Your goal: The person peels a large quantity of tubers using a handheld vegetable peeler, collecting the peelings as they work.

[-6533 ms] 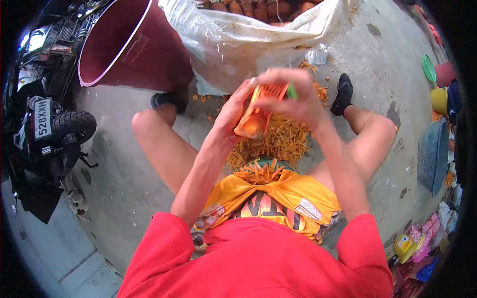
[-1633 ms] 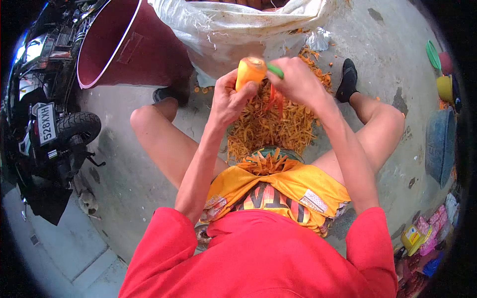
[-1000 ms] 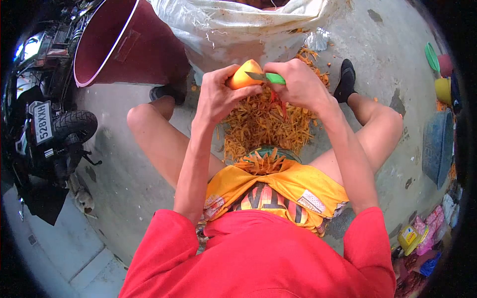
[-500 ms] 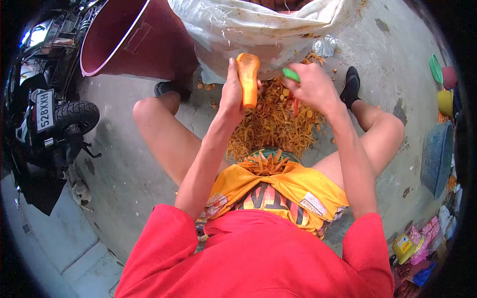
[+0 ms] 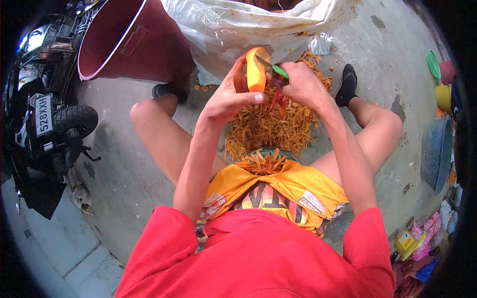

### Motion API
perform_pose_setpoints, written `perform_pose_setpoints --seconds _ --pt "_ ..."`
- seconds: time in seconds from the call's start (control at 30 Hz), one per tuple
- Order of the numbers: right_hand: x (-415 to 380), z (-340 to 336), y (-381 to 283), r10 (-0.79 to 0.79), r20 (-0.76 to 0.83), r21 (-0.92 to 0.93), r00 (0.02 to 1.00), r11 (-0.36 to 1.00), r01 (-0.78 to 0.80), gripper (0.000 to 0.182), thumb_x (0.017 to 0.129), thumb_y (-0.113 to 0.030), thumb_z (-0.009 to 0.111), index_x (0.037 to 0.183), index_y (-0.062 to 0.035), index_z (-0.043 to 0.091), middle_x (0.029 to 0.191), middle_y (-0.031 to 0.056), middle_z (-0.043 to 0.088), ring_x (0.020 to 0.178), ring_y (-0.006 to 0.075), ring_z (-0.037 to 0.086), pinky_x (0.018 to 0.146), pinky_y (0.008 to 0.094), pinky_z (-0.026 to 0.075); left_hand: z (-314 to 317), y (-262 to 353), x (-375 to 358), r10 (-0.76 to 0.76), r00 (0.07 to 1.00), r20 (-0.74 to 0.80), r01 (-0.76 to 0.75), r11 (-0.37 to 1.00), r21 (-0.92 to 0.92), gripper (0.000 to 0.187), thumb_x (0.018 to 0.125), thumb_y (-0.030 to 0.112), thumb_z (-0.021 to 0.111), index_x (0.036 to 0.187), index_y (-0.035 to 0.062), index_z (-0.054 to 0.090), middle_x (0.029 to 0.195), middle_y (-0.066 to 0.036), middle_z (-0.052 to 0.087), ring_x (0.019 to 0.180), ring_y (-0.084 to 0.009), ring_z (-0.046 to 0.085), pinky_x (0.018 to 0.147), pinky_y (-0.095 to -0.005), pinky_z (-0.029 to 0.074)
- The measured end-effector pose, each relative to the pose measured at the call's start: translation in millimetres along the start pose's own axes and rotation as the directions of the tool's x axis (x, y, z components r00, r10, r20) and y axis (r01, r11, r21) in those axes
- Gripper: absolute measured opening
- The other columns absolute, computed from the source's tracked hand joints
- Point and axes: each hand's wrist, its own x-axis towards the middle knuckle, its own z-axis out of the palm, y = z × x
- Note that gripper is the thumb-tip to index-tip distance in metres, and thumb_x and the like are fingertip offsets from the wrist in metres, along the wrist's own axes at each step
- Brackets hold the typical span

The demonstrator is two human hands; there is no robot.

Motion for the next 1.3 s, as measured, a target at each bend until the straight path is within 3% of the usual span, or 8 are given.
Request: perform_pose_setpoints --seconds 0.2,0.27,0.73,0.83,1.0,1.1,1.2,1.3 --pt "-9.9 -15.2 -28.9 -0.047 0.055 0.061 0.997 0.997 0.044 0.022 0.086 -0.018 0.074 0.099 -0.0002 0.07 0.09 0.0255 0.07 0.09 0.0448 0.068 0.077 0.0486 0.055 1.0 -7.2 0.7 0.045 0.997 -0.07 -0.054 0.99 -0.13 0.104 0.071 0.005 0.089 0.157 0.0067 0.031 0.145 -0.008 0.049 0.129 -0.0199 0.053 0.11 -0.0366 0.043" --pt "-17.4 -18.3 -39.1 -0.12 0.139 0.252 0.983 0.964 0.082 0.024 0.089 -0.022 0.074 0.095 0.0004 0.069 0.085 0.0237 0.07 0.083 0.0439 0.068 0.072 0.0467 0.055 -3.9 -10.6 4.4 0.098 0.993 -0.07 -0.103 0.992 -0.079 0.104 0.07 0.005 0.089 0.156 0.0058 0.031 0.145 -0.008 0.048 0.131 -0.0205 0.052 0.112 -0.0366 0.043" --pt "-2.1 -1.7 -20.3 -0.101 -0.022 0.066 0.995 0.993 0.102 0.013 0.082 -0.012 0.073 0.088 -0.0017 0.067 0.084 0.0241 0.07 0.083 0.0446 0.069 0.073 0.0514 0.056 7.5 -12.0 7.6 0.256 0.966 -0.039 -0.246 0.953 0.175 0.108 0.06 0.011 0.098 0.152 0.0033 0.04 0.14 -0.007 0.052 0.133 -0.0206 0.051 0.115 -0.0367 0.041" --pt "4.8 3.2 -15.6 -0.104 -0.07 -0.051 0.992 0.994 0.101 0.012 0.08 -0.009 0.072 0.088 -0.0008 0.067 0.084 0.0248 0.071 0.083 0.0458 0.069 0.075 0.0513 0.058 12.2 -9.1 6.1 0.222 0.966 -0.133 -0.204 0.969 0.14 0.107 0.06 0.011 0.098 0.151 0.0029 0.041 0.138 -0.007 0.054 0.131 -0.0202 0.052 0.115 -0.0373 0.041" --pt "19.8 1.1 -5.3 0.106 -0.115 -0.381 0.988 0.914 -0.143 0.013 0.083 -0.008 0.07 0.091 0.0018 0.07 0.085 0.0225 0.073 0.086 0.042 0.073 0.077 0.0486 0.06 5.3 -11.5 5.0 0.15 0.969 -0.196 -0.123 0.982 0.144 0.111 0.059 0.023 0.099 0.15 0.0007 0.041 0.139 -0.008 0.053 0.134 -0.0203 0.05 0.116 -0.0351 0.035" --pt "42.7 -11.4 53.8 0.358 0.088 -0.254 0.93 0.91 -0.327 0.022 0.084 -0.014 0.071 0.094 0.0055 0.068 0.082 0.0254 0.071 0.083 0.0443 0.071 0.075 0.0503 0.057 13.4 -5.0 -0.7 0.169 0.985 -0.035 -0.165 0.982 0.098 0.112 0.058 0.027 0.098 0.151 0.0003 0.04 0.141 -0.008 0.052 0.136 -0.0205 0.048 0.118 -0.0341 0.033" --pt "34.9 -9.8 57.0 0.14 -0.137 -0.382 0.981 0.906 -0.183 0.024 0.088 -0.02 0.07 0.096 0.0024 0.073 0.09 0.0227 0.074 0.088 0.042 0.072 0.081 0.0487 0.058 13.8 1.9 -1.9 0.142 0.99 0.011 -0.142 0.989 0.041 0.115 0.058 0.024 0.098 0.152 0.0009 0.038 0.145 -0.009 0.05 0.138 -0.0215 0.046 0.119 -0.0347 0.031" --pt "12.3 -26.7 8.5 0.057 -0.12 -0.195 0.991 0.977 -0.08 0.025 0.09 -0.024 0.07 0.093 0.0006 0.071 0.086 0.0239 0.072 0.087 0.0446 0.07 0.078 0.0504 0.056 6.8 1.9 0.7 0.186 0.982 -0.047 -0.181 0.98 0.088 0.117 0.058 0.022 0.098 0.154 0.0013 0.035 0.145 -0.01 0.049 0.138 -0.0219 0.046 0.119 -0.0352 0.032"
